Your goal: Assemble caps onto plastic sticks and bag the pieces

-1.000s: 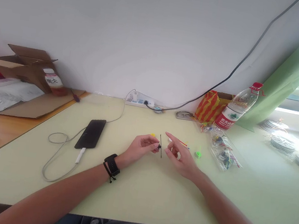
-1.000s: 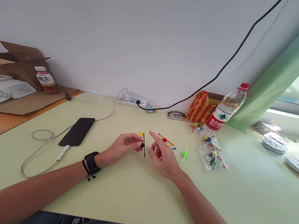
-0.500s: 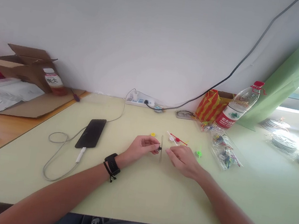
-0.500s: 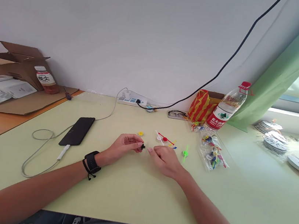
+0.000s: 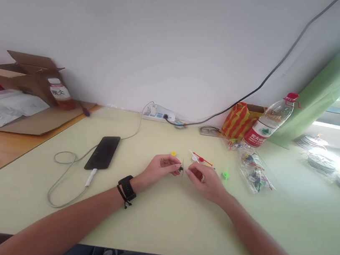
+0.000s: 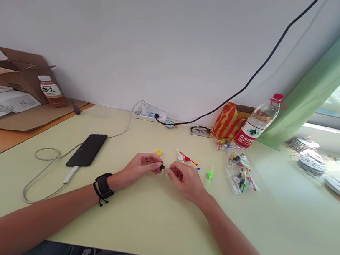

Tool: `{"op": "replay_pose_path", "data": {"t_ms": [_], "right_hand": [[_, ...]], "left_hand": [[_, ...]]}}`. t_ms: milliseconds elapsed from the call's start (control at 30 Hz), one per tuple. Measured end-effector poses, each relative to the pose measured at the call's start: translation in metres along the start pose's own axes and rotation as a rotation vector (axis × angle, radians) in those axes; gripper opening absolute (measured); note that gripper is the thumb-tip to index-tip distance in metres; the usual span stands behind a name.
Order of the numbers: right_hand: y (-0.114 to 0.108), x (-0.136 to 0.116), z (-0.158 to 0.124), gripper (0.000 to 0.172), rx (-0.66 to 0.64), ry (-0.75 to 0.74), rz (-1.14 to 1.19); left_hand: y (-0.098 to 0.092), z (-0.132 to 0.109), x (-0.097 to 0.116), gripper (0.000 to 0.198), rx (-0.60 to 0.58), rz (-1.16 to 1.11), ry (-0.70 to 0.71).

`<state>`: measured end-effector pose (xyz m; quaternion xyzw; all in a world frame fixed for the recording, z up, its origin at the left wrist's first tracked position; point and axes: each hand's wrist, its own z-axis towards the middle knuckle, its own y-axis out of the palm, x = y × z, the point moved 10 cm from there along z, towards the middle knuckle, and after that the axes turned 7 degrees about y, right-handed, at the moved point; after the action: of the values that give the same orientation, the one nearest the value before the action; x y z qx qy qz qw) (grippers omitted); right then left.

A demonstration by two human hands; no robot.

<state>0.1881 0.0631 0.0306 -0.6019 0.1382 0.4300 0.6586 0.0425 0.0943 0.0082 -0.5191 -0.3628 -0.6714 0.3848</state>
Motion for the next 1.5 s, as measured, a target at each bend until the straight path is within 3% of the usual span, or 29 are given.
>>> {"op": "replay_pose_path", "data": {"t_ms": [167, 300, 467, 700, 800, 867, 1133, 1300, 1500], "right_hand": [[0.019, -0.001, -0.004, 0.035, -0.276, -0.053, -0.136], [0.022, -0.004, -0.008, 0.033, -0.353, -0.083, -0.152], [0.006, -0.011, -0.005, 0.008, -0.203, -0.075, -0.114], [-0.032, -0.003, -0.005, 0.028, 0.198, -0.094, 0.134], [-0.055, 0.004, -0.012, 0.027, 0.389, -0.065, 0.188], [-0.063, 0.004, -0.016, 0.025, 0.451, -0.067, 0.195], [-0.066, 0.008, -0.016, 0.022, 0.473, -0.093, 0.231], [-0.043, 0.008, -0.006, 0.027, 0.323, -0.079, 0.131], [-0.023, -0.01, -0.005, 0.032, 0.211, -0.168, 0.054]], "left_hand": [[-0.005, 0.001, 0.001, 0.031, 0.052, -0.014, 0.01], [-0.008, 0.002, -0.001, 0.03, 0.062, -0.023, 0.009], [-0.009, 0.002, 0.0, 0.029, 0.083, -0.029, 0.006], [-0.011, 0.001, -0.001, 0.029, 0.109, -0.051, -0.015], [-0.012, 0.001, -0.002, 0.031, 0.122, -0.052, -0.029], [-0.012, 0.001, -0.002, 0.031, 0.128, -0.057, -0.036], [-0.012, 0.0, -0.003, 0.031, 0.128, -0.054, -0.059], [-0.01, 0.0, -0.005, 0.03, 0.098, -0.069, -0.066], [-0.005, 0.0, -0.007, 0.032, 0.045, -0.098, -0.057]]}}
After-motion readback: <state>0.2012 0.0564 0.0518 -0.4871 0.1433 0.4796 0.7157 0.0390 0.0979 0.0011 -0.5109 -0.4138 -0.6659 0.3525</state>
